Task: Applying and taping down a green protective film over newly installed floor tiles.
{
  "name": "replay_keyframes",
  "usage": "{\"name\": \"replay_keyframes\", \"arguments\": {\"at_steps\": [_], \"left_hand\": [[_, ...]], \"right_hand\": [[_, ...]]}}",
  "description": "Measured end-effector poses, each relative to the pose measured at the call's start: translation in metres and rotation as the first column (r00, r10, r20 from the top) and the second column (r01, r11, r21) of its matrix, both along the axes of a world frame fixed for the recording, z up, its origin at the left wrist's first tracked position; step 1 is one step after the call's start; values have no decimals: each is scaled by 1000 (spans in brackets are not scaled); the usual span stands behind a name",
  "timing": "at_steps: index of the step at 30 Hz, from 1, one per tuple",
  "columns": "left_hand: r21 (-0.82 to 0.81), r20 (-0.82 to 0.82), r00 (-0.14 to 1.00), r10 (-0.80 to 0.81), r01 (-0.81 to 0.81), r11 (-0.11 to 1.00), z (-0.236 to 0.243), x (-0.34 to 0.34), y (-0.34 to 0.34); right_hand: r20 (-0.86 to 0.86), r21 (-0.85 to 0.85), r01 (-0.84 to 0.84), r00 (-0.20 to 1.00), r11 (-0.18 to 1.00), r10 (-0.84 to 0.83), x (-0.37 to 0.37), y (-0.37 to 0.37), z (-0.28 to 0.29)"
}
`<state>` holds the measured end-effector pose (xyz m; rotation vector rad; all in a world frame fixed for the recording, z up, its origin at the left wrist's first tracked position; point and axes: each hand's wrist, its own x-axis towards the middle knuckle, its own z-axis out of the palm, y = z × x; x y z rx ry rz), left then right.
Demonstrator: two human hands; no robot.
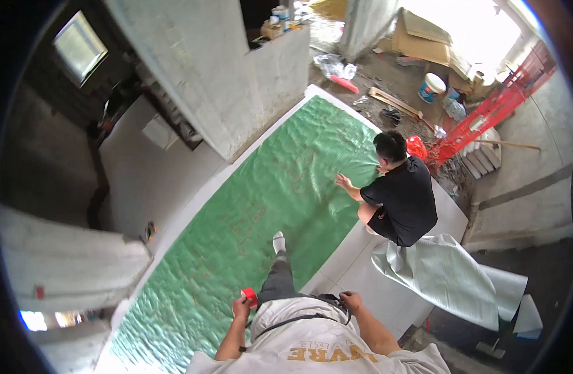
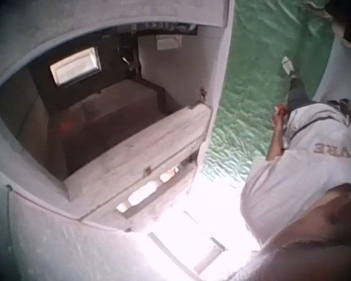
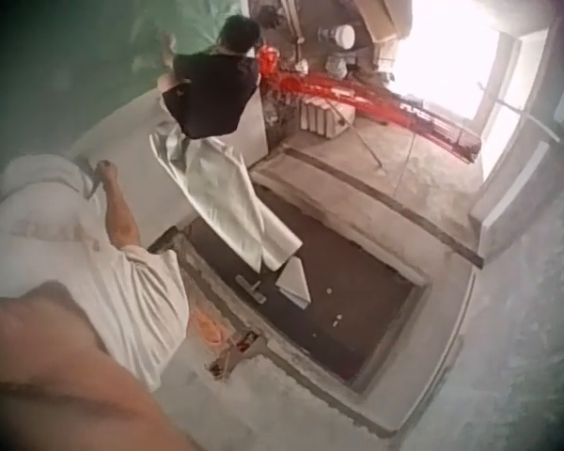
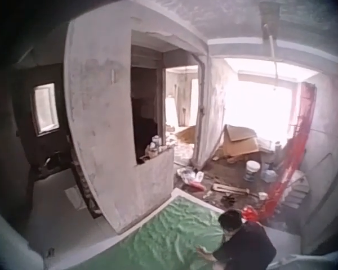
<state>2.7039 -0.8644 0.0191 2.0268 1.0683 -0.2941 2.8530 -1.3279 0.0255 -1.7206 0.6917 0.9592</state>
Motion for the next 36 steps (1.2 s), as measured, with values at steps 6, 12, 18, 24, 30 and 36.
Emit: {"name": "replay_keyframes", "arguments": {"at_steps": [6,12,18,24,30,36], "left_hand": [[-110,-52,999,5,-10,994,-32,137,97],[-290,-50,997,52,-65,955,-25,330,164],[-302,-8,996,-86,80,950,-23,494,173],[-208,167,944,-285,316,926,-3,574,139],[56,172,923,-345,340,939,25,595,139],[-231,-84,992,89,-106,967,31,657,159]], "right_hand": [[-54,-144,80,995,986,-89,63,44,46],[111,-14,428,899,904,-424,161,71,55],[38,-74,559,829,826,-557,173,101,35],[-278,-248,351,867,903,-414,187,129,0],[4,-249,-54,998,967,57,353,106,-64],[345,66,407,847,911,-404,657,114,21]]}}
